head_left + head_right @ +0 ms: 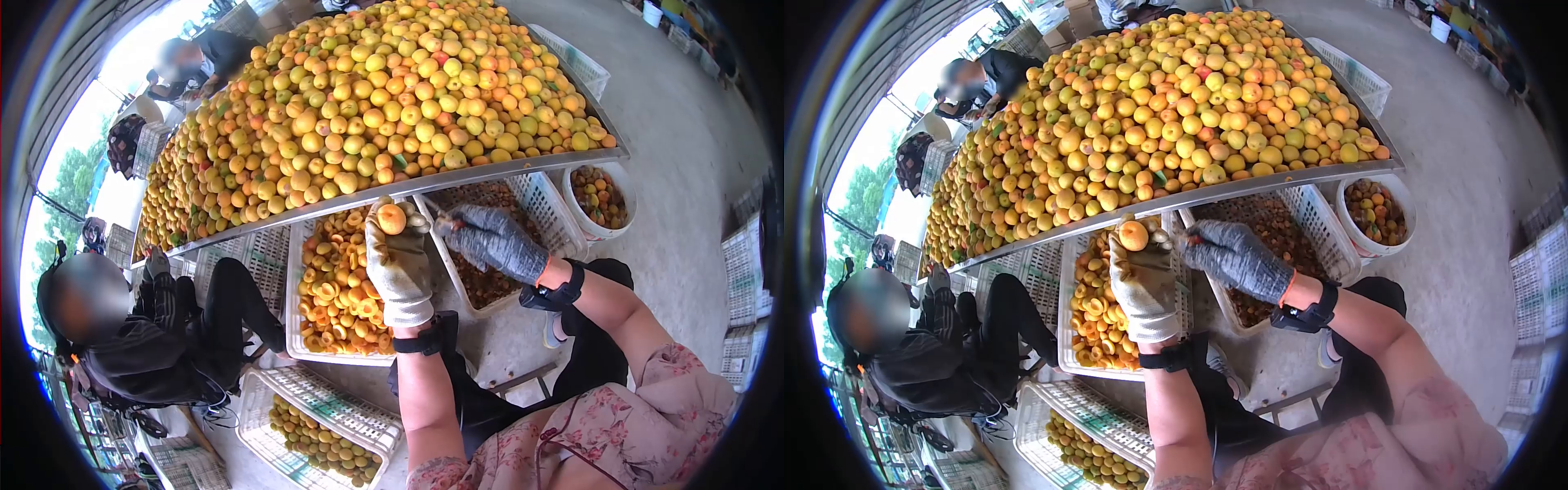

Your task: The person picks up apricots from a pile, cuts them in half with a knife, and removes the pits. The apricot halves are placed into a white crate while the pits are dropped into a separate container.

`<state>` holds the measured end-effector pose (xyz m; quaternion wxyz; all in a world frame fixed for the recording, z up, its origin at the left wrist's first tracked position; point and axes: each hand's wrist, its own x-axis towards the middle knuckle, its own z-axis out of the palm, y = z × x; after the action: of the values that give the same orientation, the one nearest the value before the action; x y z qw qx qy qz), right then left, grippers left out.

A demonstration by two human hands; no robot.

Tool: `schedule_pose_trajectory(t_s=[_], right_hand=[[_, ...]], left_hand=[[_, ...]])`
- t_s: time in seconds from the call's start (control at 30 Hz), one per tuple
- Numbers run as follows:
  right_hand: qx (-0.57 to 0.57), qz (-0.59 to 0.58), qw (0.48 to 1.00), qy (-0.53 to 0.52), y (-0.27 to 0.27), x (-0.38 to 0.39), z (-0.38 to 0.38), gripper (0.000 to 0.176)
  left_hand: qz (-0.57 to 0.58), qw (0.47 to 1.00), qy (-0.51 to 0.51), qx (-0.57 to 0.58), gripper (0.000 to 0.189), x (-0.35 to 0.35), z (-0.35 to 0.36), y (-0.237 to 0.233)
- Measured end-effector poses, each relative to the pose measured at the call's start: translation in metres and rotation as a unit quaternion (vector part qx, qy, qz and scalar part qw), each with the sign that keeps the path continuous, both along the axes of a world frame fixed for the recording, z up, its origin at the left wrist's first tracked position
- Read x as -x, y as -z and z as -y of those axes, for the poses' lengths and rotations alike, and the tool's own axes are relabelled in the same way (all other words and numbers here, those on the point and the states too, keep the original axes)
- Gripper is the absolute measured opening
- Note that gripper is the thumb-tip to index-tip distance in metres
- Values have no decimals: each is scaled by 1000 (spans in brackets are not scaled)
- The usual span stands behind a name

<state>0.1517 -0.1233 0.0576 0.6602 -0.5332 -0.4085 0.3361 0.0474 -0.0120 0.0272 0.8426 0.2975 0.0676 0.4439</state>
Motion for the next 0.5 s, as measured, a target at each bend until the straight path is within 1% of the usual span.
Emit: schedule_pose_trajectory(t_s=[0.03,0.07,0.1,0.13,0.17,0.2,0.23,0.27,0.33,0.37,0.43,0.47,0.5], right_hand=[[53,-22,998,-25,-1,0,6,16],[105,-43,992,-51,-5,1,9,15],[121,-70,989,-56,-4,2,10,18],[119,-69,989,-54,-1,3,9,18],[87,28,996,-25,3,4,8,20],[54,122,991,4,5,4,7,22],[39,159,986,17,5,4,7,26],[38,160,986,17,6,3,6,26],[46,89,995,0,9,4,6,26],[45,90,995,-1,8,4,6,26],[51,149,987,16,8,7,7,27],[49,150,987,16,11,8,6,27],[22,168,985,23,15,9,4,27]], left_hand=[[-1,1000,-11,-18,50,-1,1,-1],[-1,1000,-8,-19,50,-1,1,2],[0,1000,-1,-31,52,0,0,7],[1,999,6,-43,54,1,-1,10],[-70,997,-28,1,49,0,3,7],[-69,997,-28,1,49,-1,5,2],[-69,997,-28,2,47,-2,6,-3],[-69,997,-29,3,46,-3,6,-5],[-62,998,-25,-3,45,-1,2,1],[-50,999,-14,2,45,0,-1,3],[-38,999,-3,6,45,1,-1,6],[-37,999,-17,-14,43,1,3,4],[-37,998,-32,-35,42,1,4,1]])
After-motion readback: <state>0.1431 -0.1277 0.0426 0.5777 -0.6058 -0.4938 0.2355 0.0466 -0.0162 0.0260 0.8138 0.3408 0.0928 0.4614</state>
